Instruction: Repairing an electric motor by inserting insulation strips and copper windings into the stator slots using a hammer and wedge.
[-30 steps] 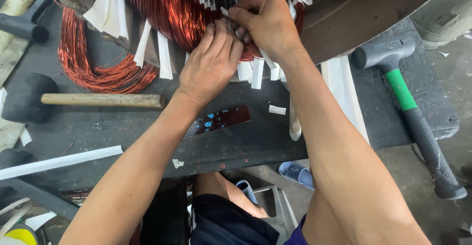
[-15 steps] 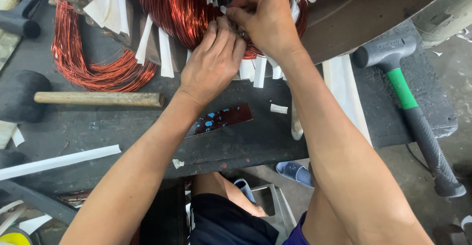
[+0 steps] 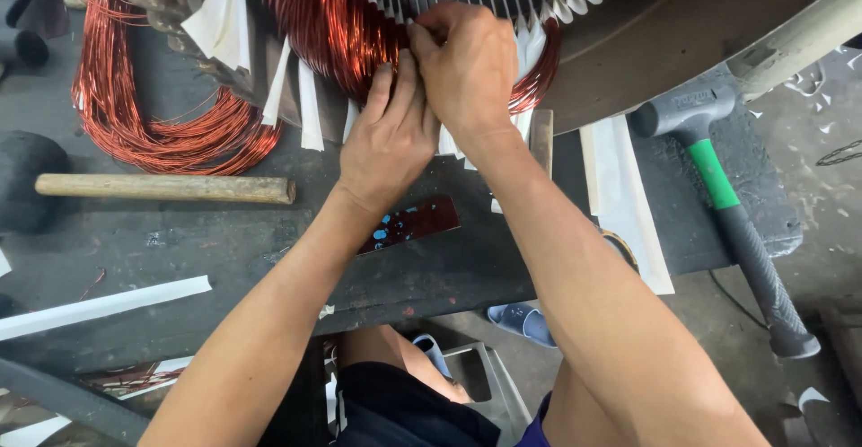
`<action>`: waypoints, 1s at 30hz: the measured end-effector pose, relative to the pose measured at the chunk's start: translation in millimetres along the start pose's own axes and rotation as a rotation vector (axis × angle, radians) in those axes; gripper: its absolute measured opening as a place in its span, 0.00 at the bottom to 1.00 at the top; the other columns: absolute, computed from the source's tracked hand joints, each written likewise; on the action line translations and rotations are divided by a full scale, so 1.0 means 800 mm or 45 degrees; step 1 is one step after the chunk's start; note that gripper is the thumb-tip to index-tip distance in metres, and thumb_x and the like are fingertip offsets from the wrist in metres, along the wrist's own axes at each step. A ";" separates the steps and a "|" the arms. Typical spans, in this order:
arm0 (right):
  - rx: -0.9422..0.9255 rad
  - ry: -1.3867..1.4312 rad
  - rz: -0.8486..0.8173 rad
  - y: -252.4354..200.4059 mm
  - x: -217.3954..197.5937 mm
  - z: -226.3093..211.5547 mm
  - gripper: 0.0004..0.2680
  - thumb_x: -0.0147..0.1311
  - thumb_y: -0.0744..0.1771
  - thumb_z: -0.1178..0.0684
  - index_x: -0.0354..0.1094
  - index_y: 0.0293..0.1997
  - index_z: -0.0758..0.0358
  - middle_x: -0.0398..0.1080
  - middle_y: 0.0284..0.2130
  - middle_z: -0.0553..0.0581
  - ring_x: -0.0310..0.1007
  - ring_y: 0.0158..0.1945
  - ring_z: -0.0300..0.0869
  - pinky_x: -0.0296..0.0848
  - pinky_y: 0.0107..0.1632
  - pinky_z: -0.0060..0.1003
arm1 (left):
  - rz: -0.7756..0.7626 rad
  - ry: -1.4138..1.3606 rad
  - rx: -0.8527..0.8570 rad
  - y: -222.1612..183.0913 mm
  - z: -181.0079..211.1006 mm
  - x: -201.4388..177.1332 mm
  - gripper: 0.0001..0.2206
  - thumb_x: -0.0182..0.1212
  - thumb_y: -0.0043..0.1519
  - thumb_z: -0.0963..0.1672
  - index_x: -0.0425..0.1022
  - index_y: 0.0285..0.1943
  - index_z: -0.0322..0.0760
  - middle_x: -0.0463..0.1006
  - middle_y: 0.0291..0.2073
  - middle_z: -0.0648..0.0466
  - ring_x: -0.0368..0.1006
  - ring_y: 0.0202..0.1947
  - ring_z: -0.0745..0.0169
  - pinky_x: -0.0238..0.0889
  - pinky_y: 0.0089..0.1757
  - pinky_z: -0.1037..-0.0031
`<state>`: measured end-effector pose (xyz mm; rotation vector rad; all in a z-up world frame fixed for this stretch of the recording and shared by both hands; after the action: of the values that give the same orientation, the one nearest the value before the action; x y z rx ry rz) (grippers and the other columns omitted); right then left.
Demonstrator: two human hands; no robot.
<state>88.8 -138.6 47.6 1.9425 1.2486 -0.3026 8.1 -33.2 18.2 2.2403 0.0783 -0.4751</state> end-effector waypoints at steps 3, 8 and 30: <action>0.181 -0.133 -0.037 0.002 0.007 0.007 0.07 0.61 0.65 0.41 0.85 0.37 0.43 0.84 0.29 0.50 0.82 0.38 0.55 0.76 0.39 0.50 | -0.004 -0.035 -0.068 -0.007 0.000 -0.008 0.19 0.40 0.74 0.36 0.82 0.60 0.28 0.84 0.56 0.40 0.76 0.63 0.46 0.59 0.70 0.59; -0.183 -0.044 0.143 0.005 0.023 -0.005 0.05 0.59 0.66 0.54 0.81 0.33 0.57 0.83 0.25 0.54 0.81 0.28 0.55 0.75 0.34 0.48 | -0.022 -0.155 -0.043 -0.019 0.000 -0.009 0.19 0.41 0.74 0.35 0.81 0.63 0.24 0.82 0.59 0.36 0.74 0.66 0.39 0.54 0.73 0.55; -0.164 -0.066 0.117 -0.016 0.020 -0.008 0.11 0.57 0.68 0.55 0.72 0.24 0.60 0.75 0.23 0.58 0.73 0.21 0.53 0.68 0.26 0.49 | 0.087 -0.584 -0.213 -0.032 -0.003 -0.027 0.14 0.48 0.72 0.33 0.82 0.57 0.17 0.82 0.57 0.31 0.76 0.64 0.38 0.60 0.72 0.55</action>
<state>84.3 -120.5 36.1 1.8632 1.1148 -0.2188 -16.2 -12.5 9.1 1.9161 -0.1893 -0.8974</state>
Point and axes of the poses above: each hand's wrist, its own y-axis towards the middle knuckle, its own x-axis out of the palm, z = x × y, the point moved 6 cm from there along y, towards the middle knuckle
